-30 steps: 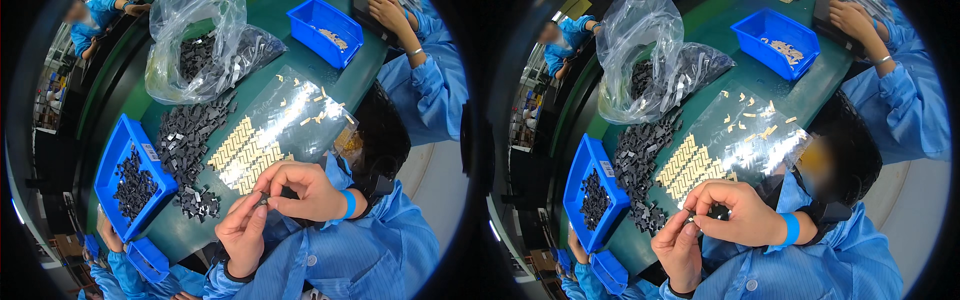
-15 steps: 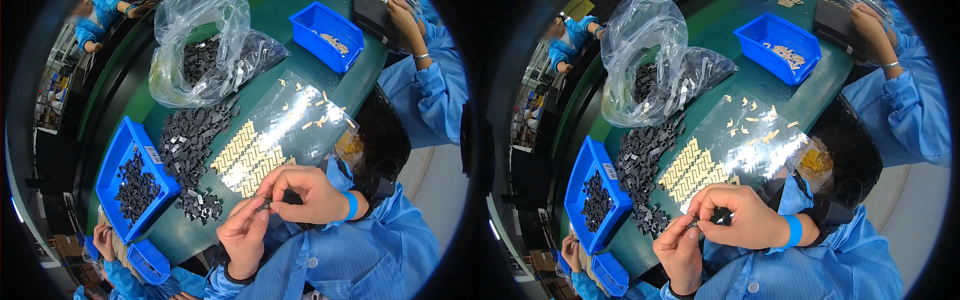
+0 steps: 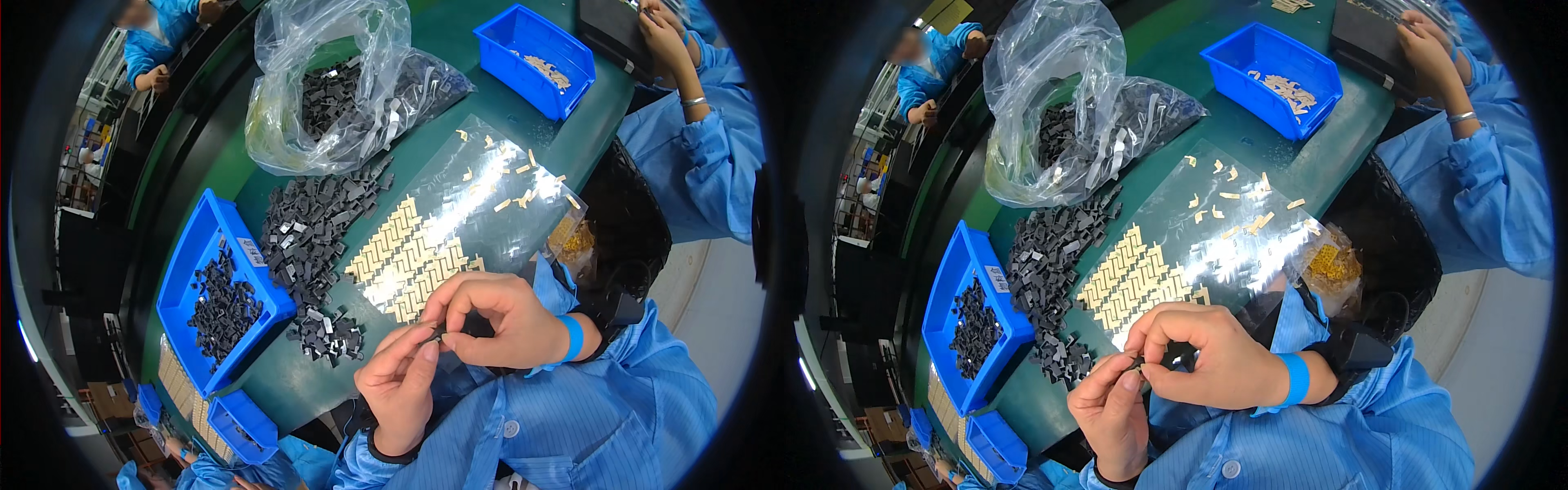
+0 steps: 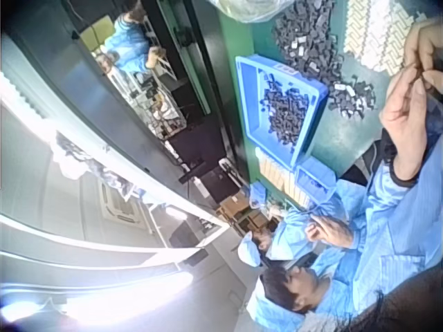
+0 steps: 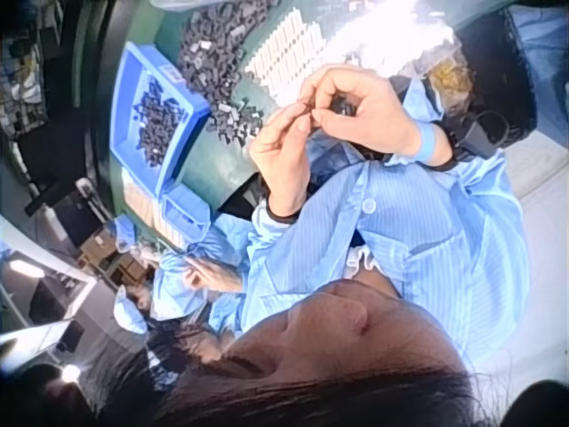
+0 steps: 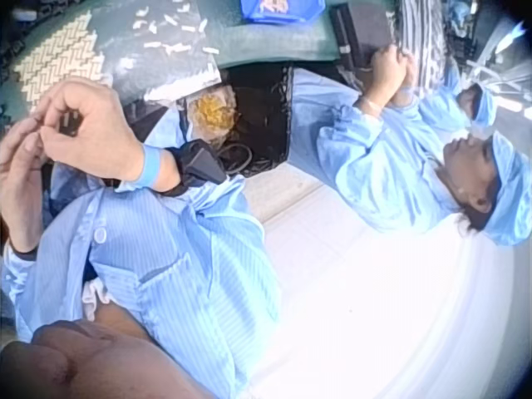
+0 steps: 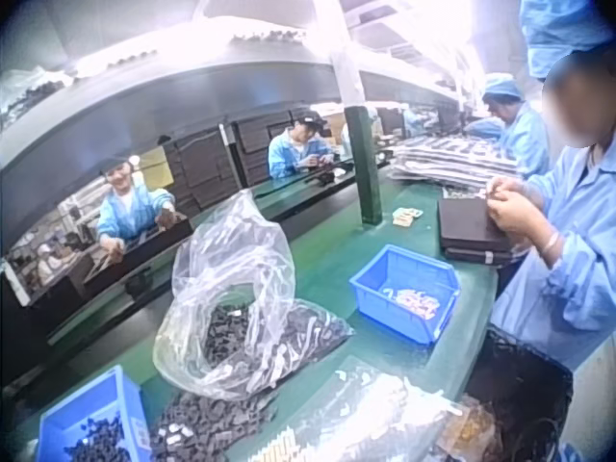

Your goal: The person is manually assembling small black and gold plastic or rubber components at a factory workstation.

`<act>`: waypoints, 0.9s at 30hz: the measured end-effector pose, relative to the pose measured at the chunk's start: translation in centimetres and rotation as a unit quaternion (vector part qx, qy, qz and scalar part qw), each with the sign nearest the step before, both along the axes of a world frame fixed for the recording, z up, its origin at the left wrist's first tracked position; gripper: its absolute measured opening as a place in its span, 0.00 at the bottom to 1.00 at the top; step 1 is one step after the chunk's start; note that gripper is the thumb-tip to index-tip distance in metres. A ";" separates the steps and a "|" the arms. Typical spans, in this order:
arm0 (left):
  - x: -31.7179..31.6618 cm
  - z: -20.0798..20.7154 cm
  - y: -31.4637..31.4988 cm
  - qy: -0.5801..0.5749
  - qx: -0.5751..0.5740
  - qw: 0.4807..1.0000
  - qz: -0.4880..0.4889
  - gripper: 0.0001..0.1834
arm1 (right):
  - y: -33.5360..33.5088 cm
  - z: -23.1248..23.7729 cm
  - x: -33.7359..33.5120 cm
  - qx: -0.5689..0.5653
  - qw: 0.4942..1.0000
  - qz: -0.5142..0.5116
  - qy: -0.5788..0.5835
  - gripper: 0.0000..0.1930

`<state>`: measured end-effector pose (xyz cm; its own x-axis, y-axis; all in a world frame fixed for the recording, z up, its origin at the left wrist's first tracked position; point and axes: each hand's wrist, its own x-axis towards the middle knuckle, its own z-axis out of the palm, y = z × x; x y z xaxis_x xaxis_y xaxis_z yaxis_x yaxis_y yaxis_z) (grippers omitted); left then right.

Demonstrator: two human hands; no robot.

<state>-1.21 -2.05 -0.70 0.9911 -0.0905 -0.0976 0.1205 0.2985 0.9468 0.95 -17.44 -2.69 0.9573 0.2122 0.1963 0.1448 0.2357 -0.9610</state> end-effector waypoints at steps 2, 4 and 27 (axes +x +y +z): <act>0.0 0.0 -0.1 0.002 -0.012 1.000 0.002 0.11 | 0.1 -0.1 -0.1 0.003 1.000 0.002 0.001 0.07; 0.0 0.0 -0.1 0.003 -0.020 1.000 0.003 0.11 | 0.2 -0.3 -0.2 0.023 1.000 0.000 0.004 0.06; -0.1 -0.9 0.4 0.014 -0.101 0.995 -0.011 0.11 | 0.9 -0.8 -0.5 0.119 0.991 0.000 0.062 0.03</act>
<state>-1.28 -1.65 -1.62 0.9859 -0.1319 -0.1026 0.1541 0.4796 0.8639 0.47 -16.58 -3.52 0.9772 0.1740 0.1215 0.0290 0.4579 -0.8885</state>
